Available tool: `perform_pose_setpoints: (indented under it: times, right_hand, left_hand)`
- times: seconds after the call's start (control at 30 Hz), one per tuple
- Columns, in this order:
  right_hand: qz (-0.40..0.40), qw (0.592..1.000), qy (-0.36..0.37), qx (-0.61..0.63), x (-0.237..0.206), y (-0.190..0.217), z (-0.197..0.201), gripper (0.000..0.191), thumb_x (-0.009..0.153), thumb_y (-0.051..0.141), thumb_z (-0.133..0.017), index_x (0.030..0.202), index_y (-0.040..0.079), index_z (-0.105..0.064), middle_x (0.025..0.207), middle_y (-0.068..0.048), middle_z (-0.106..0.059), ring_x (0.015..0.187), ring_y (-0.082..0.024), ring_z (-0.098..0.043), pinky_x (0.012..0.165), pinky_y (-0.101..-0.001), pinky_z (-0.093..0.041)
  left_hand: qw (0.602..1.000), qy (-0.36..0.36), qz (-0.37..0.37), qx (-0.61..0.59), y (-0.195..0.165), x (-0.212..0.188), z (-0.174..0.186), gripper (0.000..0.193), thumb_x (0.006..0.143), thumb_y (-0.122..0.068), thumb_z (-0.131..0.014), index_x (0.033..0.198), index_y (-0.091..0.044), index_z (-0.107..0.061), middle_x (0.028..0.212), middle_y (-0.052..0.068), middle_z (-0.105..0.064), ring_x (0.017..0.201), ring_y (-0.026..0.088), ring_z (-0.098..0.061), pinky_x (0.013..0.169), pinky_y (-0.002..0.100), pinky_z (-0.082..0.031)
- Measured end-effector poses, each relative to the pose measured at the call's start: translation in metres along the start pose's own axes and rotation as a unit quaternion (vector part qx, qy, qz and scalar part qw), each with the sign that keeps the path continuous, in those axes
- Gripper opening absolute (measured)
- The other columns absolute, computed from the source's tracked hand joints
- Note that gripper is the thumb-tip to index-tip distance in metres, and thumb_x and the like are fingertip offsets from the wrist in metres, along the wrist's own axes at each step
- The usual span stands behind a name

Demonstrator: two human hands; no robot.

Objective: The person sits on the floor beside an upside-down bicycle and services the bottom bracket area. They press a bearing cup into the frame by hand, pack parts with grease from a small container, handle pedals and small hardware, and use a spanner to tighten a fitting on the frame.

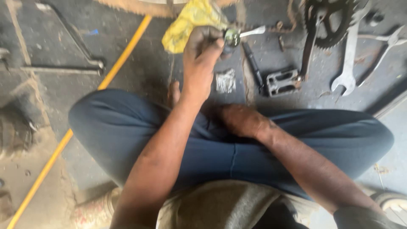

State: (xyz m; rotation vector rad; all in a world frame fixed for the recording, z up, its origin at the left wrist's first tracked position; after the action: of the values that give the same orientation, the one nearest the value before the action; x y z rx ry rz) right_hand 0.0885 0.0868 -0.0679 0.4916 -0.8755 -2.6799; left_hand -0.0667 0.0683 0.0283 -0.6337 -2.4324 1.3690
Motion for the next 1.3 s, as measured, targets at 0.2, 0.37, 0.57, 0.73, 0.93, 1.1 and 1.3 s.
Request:
perform_pose_setpoints:
  times: [0.2,0.37,0.57,0.73,0.93,1.1,1.3]
  right_hand:
    - [0.016,0.913,-0.262,-0.313,-0.022,-0.008,0.101,0.021,0.081,0.003,-0.067,0.102,0.003,-0.070,0.094,-0.013,-0.073,0.072,-0.025,-0.066,0.062,-0.0357,-0.052]
    - [-0.083,0.725,-0.462,0.504,-0.051,-0.083,0.143,0.016,0.094,-0.008,-0.065,0.107,-0.001,-0.065,0.095,-0.002,-0.068,0.085,-0.010,-0.065,0.080,-0.0249,-0.058]
    - [-0.152,0.786,-0.472,0.369,-0.049,-0.061,0.144,0.009,0.096,-0.007,-0.072,0.103,-0.001,-0.069,0.093,-0.003,-0.069,0.084,-0.006,-0.059,0.077,-0.0214,-0.052]
    - [-0.137,0.783,-0.466,0.389,-0.047,-0.053,0.145,0.010,0.100,-0.006,-0.066,0.108,-0.002,-0.071,0.097,-0.004,-0.071,0.089,-0.007,-0.063,0.082,-0.0218,-0.054]
    - [-0.152,0.802,-0.450,0.363,-0.046,-0.050,0.146,0.013,0.098,-0.006,-0.066,0.110,-0.002,-0.070,0.099,-0.004,-0.072,0.091,-0.008,-0.065,0.083,-0.0231,-0.055]
    - [-0.147,0.805,-0.418,0.394,-0.040,-0.052,0.141,0.015,0.095,-0.006,-0.068,0.110,-0.002,-0.066,0.100,-0.003,-0.070,0.092,-0.007,-0.064,0.083,-0.0232,-0.056]
    - [-0.172,0.800,-0.410,0.404,-0.040,-0.058,0.137,0.011,0.098,-0.004,-0.066,0.109,-0.003,-0.068,0.096,-0.003,-0.069,0.085,-0.008,-0.061,0.076,-0.0236,-0.054]
  left_hand:
    - [0.994,0.036,0.008,0.099,-0.002,-0.004,-0.007,0.009,0.100,-0.001,-0.065,0.106,-0.006,-0.061,0.098,0.004,-0.066,0.086,0.011,-0.064,0.074,0.027,-0.056]
    - [0.916,0.062,0.071,0.391,0.020,-0.011,-0.018,0.011,0.090,-0.008,-0.070,0.096,-0.003,-0.063,0.085,0.004,-0.071,0.079,0.009,-0.069,0.069,0.023,-0.053]
    - [0.939,0.076,0.160,0.294,0.042,-0.022,-0.021,0.013,0.094,-0.013,-0.068,0.100,-0.002,-0.063,0.082,0.005,-0.068,0.071,0.009,-0.062,0.062,0.024,-0.053]
    - [0.962,0.069,0.183,0.192,0.051,-0.021,-0.016,0.014,0.094,-0.011,-0.066,0.101,0.000,-0.062,0.085,0.004,-0.069,0.073,0.008,-0.067,0.063,0.025,-0.059]
    - [0.961,0.065,0.189,0.190,0.054,-0.020,-0.013,0.012,0.095,-0.010,-0.066,0.101,0.000,-0.062,0.086,0.004,-0.068,0.074,0.008,-0.067,0.065,0.024,-0.060]
    - [0.958,0.078,0.152,0.230,0.047,-0.020,-0.018,0.011,0.095,-0.009,-0.067,0.102,-0.002,-0.063,0.089,0.002,-0.066,0.079,0.007,-0.063,0.068,0.024,-0.056]
    - [0.944,0.074,0.131,0.292,0.039,-0.018,-0.020,0.011,0.093,-0.008,-0.068,0.102,-0.005,-0.062,0.093,0.002,-0.068,0.086,0.008,-0.067,0.075,0.025,-0.057]
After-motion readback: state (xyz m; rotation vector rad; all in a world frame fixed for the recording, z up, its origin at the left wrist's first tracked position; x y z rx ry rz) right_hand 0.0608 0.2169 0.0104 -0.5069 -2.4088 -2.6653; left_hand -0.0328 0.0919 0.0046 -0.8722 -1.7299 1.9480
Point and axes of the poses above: each hand's wrist, its own x-axis towards the middle knuckle, its own z-axis out of the back of the hand, y = z × x, the point moved 9 cm from there along x, towards the middle knuckle
